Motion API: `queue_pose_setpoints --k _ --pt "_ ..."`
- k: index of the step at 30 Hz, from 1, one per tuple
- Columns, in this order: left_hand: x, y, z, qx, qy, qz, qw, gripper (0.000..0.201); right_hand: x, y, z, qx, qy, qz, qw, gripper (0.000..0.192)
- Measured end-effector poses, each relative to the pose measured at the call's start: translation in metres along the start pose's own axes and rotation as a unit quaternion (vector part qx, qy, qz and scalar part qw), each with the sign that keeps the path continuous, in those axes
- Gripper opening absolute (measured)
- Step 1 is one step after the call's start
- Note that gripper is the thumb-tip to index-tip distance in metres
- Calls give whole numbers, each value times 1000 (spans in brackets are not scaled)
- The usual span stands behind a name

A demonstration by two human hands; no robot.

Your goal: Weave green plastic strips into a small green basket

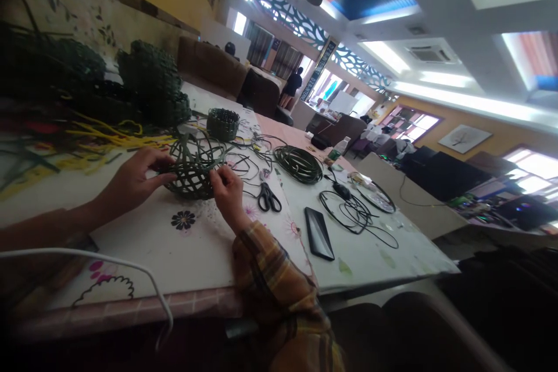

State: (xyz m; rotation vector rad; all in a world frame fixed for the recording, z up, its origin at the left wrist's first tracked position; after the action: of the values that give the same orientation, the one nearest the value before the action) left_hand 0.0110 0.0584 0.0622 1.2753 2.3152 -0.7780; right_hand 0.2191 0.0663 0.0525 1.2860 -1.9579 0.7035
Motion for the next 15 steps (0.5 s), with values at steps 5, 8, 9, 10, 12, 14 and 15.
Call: queue_pose_setpoints --k 5,8,9,10,12,14,15 --pt "4 0 -1 4 -20 11 1000 22 1 2 2 -5 0 4 1000 36" --pt "5 -2 1 -10 -26 14 999 22 3 2 5 -15 1 -7 1000 33" --pt "5 -3 2 -20 -28 12 999 22 3 1 5 -18 5 -17 1000 28" --pt "7 -3 3 -30 -27 8 999 23 2 1 6 -22 11 -26 999 22" --pt "9 -2 5 -41 -20 7 999 23 -3 2 5 -27 27 -38 999 18" --pt "13 1 7 -37 -9 14 999 22 -5 4 3 -19 25 -33 999 21" --pt "15 3 8 -33 -5 15 999 22 -5 6 3 -9 16 -25 1000 23"
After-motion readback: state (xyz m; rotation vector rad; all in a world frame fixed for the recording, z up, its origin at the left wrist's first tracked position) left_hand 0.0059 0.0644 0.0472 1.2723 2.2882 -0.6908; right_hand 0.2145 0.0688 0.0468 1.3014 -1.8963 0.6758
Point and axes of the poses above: each hand's wrist, its own z-axis away from the middle knuckle, its own y-axis out of the palm, x = y × z, the point moved 9 cm from there along -z, towards the middle knuckle, and after that the axes turned 14 degrees about -x, right-handed, at the moved point
